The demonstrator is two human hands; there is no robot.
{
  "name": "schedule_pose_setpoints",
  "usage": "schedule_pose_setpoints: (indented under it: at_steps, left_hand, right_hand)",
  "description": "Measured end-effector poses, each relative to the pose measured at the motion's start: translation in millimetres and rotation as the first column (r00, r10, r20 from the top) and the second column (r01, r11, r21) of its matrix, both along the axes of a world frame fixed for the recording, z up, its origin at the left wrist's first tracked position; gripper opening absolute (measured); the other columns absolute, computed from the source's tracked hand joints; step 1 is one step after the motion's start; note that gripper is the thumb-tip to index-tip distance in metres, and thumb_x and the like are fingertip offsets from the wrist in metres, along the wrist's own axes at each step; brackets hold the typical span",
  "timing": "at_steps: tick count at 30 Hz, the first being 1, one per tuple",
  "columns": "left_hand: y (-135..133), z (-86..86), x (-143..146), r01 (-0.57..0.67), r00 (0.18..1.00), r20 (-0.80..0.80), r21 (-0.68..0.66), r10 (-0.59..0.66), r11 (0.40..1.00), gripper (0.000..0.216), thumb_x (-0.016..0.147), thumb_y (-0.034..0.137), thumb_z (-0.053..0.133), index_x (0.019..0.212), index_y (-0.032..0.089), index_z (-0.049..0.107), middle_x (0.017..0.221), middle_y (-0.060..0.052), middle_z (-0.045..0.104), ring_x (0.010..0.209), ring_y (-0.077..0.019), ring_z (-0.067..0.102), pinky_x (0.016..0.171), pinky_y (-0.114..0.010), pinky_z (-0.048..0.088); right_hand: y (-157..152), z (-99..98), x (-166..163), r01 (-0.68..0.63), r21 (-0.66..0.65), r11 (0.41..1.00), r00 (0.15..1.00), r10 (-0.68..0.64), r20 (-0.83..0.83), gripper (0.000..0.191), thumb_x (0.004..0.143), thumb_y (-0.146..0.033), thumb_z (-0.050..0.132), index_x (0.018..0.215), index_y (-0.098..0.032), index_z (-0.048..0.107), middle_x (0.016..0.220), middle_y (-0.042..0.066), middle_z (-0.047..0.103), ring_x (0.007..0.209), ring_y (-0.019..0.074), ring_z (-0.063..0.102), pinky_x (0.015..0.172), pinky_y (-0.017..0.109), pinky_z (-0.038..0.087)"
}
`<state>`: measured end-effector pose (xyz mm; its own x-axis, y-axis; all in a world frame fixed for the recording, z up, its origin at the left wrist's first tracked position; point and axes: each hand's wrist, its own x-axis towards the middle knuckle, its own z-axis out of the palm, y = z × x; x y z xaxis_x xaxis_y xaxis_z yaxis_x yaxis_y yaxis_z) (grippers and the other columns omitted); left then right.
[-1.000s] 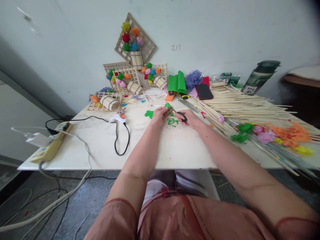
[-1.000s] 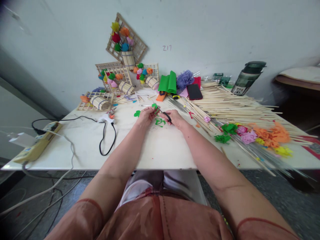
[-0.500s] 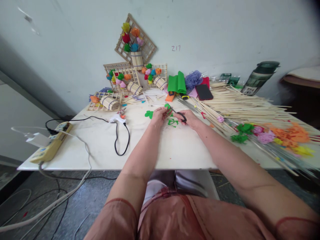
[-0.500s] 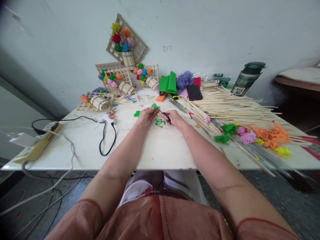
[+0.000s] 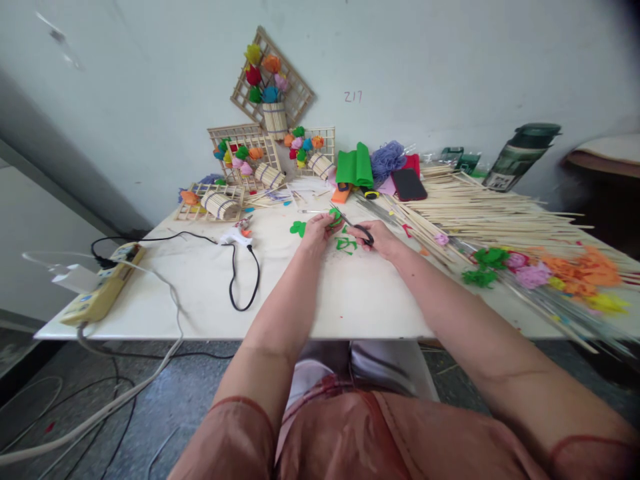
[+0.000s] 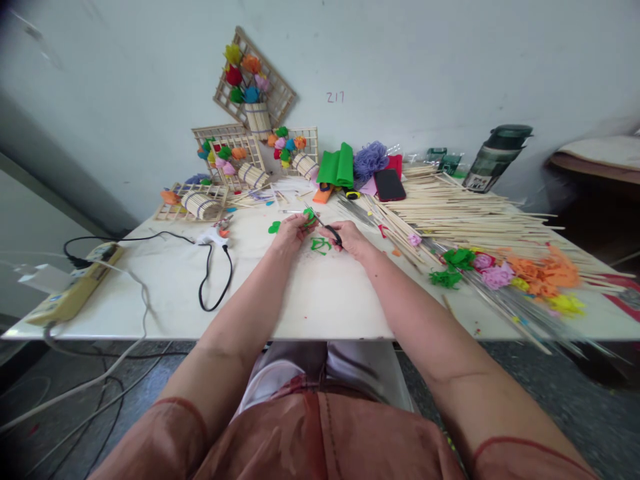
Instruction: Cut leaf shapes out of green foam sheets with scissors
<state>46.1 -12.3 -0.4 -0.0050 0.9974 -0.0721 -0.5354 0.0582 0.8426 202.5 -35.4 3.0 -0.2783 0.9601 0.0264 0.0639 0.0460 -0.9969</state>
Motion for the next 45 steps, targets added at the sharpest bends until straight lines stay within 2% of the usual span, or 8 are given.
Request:
schedule_pose_setpoints:
  at_steps: [6,14,20,27,32,38,45]
  left_hand:
    - [-1.0,0.0,2.5,0.018,1.0,-0.004,-0.015,-0.018,1.0,0.017,0.074,0.009,0.069,0.064,0.014,0.055,0.065,-0.003,0.067,0.082,-0.0187,0.072,0.085,-0.032,0.053]
    - [-1.2,-0.7,2.6,0.033,0.999,0.002,-0.008,-0.033,0.999,0.017,0.073,0.011,0.07,0.065,0.015,0.056,0.065,-0.002,0.068,0.08,-0.0175,0.072,0.084,-0.03,0.054]
    - [-1.1,-0.5,1.5,0.009,1.0,0.013,-0.016,-0.009,1.0,0.017,0.071,0.012,0.072,0.065,0.014,0.056,0.071,-0.004,0.07,0.087,-0.0198,0.072,0.087,-0.033,0.053]
    - [2.7,-2.6,0.2,-0.03,1.0,-0.004,-0.004,0.03,1.0,0.011,0.074,0.011,0.066,0.068,0.014,0.058,0.066,-0.003,0.069,0.089,-0.0201,0.071,0.087,-0.034,0.054]
    - [4.1,-2.4,-0.4,-0.039,0.999,0.01,-0.034,0.039,0.999,0.012,0.07,0.013,0.071,0.068,0.014,0.059,0.073,-0.006,0.071,0.091,-0.0217,0.071,0.085,-0.034,0.054]
    - [2.6,-1.2,-0.9,-0.03,0.999,-0.019,-0.033,0.029,0.999,0.016,0.07,0.014,0.073,0.066,0.014,0.057,0.071,-0.005,0.071,0.092,-0.0211,0.071,0.087,-0.034,0.054]
    - [0.7,-1.3,-1.1,-0.004,0.999,-0.04,0.011,0.005,1.0,0.016,0.071,0.011,0.071,0.063,0.014,0.057,0.063,-0.002,0.067,0.076,-0.0169,0.071,0.085,-0.033,0.053]
  right_hand:
    - [4.0,-5.3,2.0,0.003,-0.015,1.0,1.0,-0.003,-0.019,0.032,0.065,-0.039,0.08,0.067,-0.013,0.061,0.046,-0.005,0.049,0.034,0.0035,0.037,0.031,0.017,0.025]
    - [3.5,-3.2,1.3,0.013,-0.012,1.0,0.999,-0.014,-0.035,0.03,0.066,-0.038,0.08,0.068,-0.014,0.062,0.046,-0.004,0.047,0.034,0.0041,0.035,0.03,0.018,0.025]
    - [2.0,-0.4,0.3,0.022,-0.003,1.0,1.0,-0.022,-0.016,0.034,0.064,-0.037,0.081,0.059,-0.015,0.055,0.045,-0.004,0.046,0.034,0.0036,0.034,0.03,0.018,0.024]
    - [1.0,0.0,-0.8,0.019,0.008,1.0,1.0,-0.019,-0.003,0.031,0.065,-0.032,0.08,0.058,-0.015,0.055,0.044,-0.004,0.046,0.034,0.0037,0.034,0.031,0.018,0.024]
    - [0.9,0.1,-1.7,0.01,0.009,1.0,1.0,-0.009,-0.004,0.032,0.066,-0.032,0.08,0.056,-0.015,0.054,0.044,-0.004,0.046,0.035,0.0036,0.034,0.031,0.018,0.024]
    - [1.2,-1.9,-0.9,-0.005,0.006,1.0,1.0,0.005,0.0,0.03,0.067,-0.031,0.079,0.057,-0.015,0.055,0.045,-0.003,0.047,0.036,0.004,0.035,0.031,0.018,0.025]
    - [1.9,-3.4,2.0,-0.003,-0.009,1.0,1.0,0.003,0.005,0.03,0.066,-0.035,0.079,0.062,-0.015,0.057,0.046,-0.004,0.049,0.035,0.0039,0.037,0.032,0.017,0.025]
